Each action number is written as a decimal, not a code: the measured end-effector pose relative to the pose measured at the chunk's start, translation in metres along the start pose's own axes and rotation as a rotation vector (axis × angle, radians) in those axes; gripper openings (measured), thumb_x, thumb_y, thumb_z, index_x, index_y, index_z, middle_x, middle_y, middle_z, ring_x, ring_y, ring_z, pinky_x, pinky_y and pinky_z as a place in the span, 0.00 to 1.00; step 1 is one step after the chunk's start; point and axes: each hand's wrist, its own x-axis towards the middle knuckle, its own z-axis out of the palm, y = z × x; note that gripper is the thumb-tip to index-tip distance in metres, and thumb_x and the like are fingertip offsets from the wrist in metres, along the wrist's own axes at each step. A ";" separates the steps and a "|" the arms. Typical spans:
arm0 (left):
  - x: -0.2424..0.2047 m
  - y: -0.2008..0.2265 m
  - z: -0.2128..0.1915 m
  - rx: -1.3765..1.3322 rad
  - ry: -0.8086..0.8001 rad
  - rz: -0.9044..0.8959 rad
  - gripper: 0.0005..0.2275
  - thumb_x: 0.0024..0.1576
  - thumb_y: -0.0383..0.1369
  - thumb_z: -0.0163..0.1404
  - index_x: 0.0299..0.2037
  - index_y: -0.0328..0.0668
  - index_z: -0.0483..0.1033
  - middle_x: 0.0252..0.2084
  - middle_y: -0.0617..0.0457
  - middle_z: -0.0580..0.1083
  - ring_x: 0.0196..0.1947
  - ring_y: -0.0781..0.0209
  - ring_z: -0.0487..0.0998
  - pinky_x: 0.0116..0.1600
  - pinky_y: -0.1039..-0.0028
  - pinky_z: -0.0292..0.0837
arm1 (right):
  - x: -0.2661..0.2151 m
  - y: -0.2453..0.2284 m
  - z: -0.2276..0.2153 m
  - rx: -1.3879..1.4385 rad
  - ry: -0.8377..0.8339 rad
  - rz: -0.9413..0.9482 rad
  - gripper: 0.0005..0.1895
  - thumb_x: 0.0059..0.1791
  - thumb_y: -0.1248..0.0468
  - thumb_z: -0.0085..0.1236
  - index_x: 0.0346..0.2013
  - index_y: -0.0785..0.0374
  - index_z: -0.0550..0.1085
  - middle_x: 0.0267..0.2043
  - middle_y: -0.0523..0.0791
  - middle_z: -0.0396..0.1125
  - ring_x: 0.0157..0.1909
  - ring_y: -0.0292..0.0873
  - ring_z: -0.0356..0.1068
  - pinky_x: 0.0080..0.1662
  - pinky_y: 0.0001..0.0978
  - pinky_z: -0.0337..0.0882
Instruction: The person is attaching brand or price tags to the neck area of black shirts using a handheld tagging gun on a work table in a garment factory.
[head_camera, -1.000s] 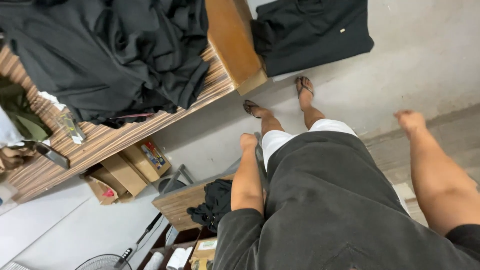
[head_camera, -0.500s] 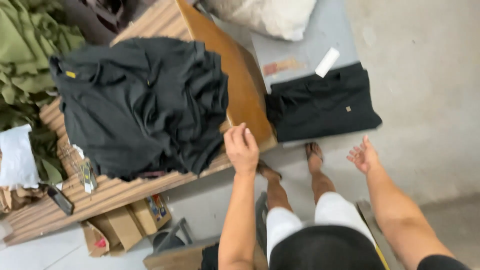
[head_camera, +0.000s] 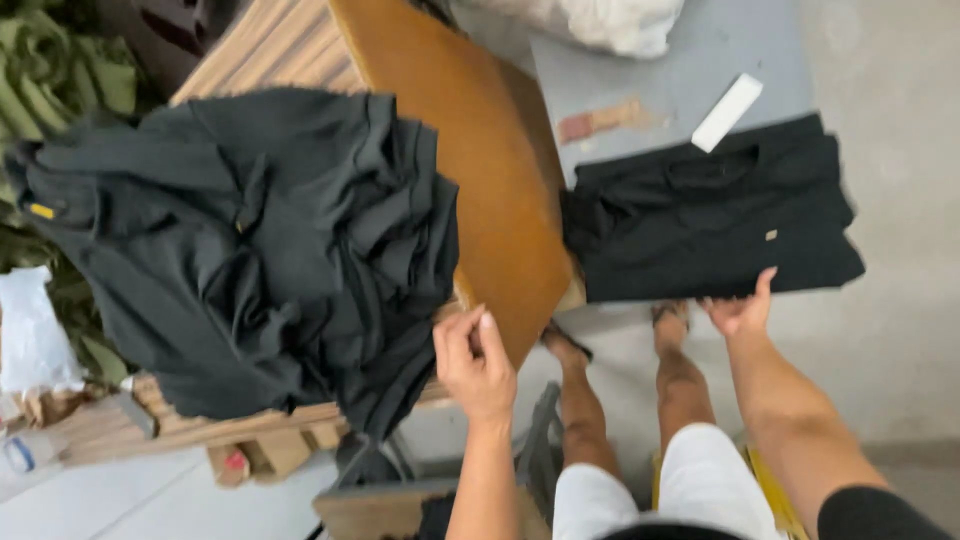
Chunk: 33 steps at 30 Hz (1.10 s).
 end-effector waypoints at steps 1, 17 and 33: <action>-0.001 -0.001 0.004 -0.009 0.010 0.011 0.04 0.61 0.28 0.55 0.41 0.40 0.83 0.35 0.51 0.75 0.30 0.55 0.78 0.36 0.71 0.76 | 0.005 -0.006 0.008 0.004 -0.015 -0.006 0.59 0.42 0.27 0.73 0.74 0.48 0.54 0.79 0.45 0.50 0.78 0.51 0.53 0.74 0.62 0.51; -0.006 0.014 0.007 0.079 -0.090 -0.055 0.04 0.63 0.27 0.51 0.43 0.37 0.79 0.38 0.47 0.74 0.32 0.60 0.71 0.36 0.72 0.70 | 0.040 -0.094 0.009 -0.261 0.221 -0.021 0.41 0.34 0.29 0.64 0.57 0.39 0.77 0.64 0.34 0.75 0.65 0.39 0.75 0.61 0.43 0.76; -0.008 0.000 0.008 0.052 -0.029 -0.057 0.03 0.57 0.25 0.58 0.40 0.38 0.82 0.36 0.49 0.77 0.24 0.60 0.72 0.32 0.74 0.73 | 0.033 0.034 0.035 -2.167 -0.234 -1.346 0.36 0.42 0.40 0.68 0.61 0.50 0.75 0.59 0.48 0.63 0.64 0.54 0.64 0.60 0.51 0.61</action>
